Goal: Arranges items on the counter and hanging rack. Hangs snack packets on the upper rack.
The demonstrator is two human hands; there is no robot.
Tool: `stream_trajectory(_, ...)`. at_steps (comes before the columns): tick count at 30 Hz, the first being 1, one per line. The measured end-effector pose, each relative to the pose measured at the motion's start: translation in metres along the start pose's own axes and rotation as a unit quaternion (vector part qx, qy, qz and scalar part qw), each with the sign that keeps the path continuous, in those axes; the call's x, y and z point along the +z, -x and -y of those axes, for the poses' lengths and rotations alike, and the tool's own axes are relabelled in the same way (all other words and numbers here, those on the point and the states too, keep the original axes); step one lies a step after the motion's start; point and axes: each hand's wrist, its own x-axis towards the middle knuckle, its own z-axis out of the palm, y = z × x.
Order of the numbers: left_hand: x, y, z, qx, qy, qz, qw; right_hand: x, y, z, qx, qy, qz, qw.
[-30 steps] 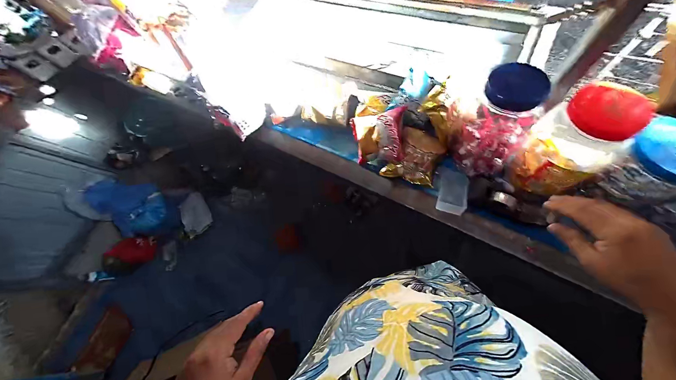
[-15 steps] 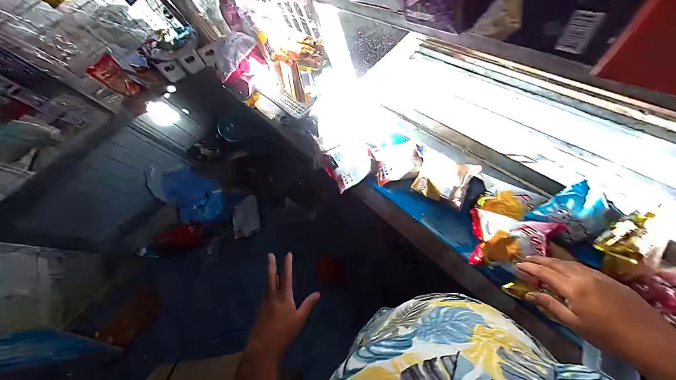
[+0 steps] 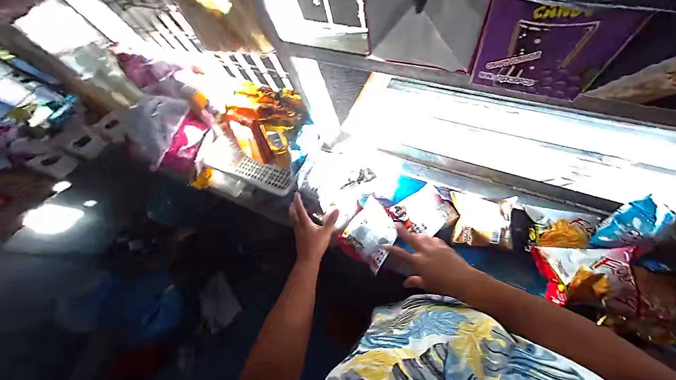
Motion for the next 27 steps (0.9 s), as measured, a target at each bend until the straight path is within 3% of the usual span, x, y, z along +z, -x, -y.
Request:
stream_trajectory(4,0.03,-0.028,-0.002,-0.059,-0.018,-0.014,0.998,0.024,-0.08,0.033,0.024,-0.012,0.017,0.999)
stream_trajectory(7,0.038,-0.027,-0.003,-0.044,-0.001,0.013,0.999,0.036,-0.092,0.029,0.06,0.004,0.026,0.998)
stream_trajectory(10,0.038,-0.018,-0.001,0.008,0.026,-0.001,1.0,0.044,-0.086,0.013,0.04,0.024,-0.042,0.998)
stream_trajectory(14,0.024,0.003,-0.009,0.108,0.119,-0.049,0.986,0.025,-0.051,0.009,-0.008,0.002,-0.19,0.982)
stream_trajectory(17,0.011,0.024,-0.05,0.197,0.193,-0.05,0.96,0.003,0.002,0.008,-0.04,0.004,-0.349,0.936)
stream_trajectory(20,0.029,0.042,-0.101,0.311,0.25,-0.045,0.916,-0.003,0.068,0.0,-0.018,0.045,-0.437,0.898)
stream_trajectory(22,0.057,0.05,-0.136,0.355,0.293,-0.001,0.888,-0.001,0.105,-0.011,0.023,0.091,-0.467,0.879)
stream_trajectory(24,0.087,0.057,-0.161,0.343,0.257,0.091,0.899,0.004,0.133,-0.026,0.09,0.155,-0.468,0.865)
stream_trajectory(26,0.116,0.058,-0.172,0.311,0.109,0.249,0.911,0.013,0.149,-0.046,0.18,0.205,-0.419,0.866)
stream_trajectory(27,0.131,0.058,-0.171,0.295,0.025,0.327,0.897,0.019,0.156,-0.054,0.237,0.198,-0.37,0.876)
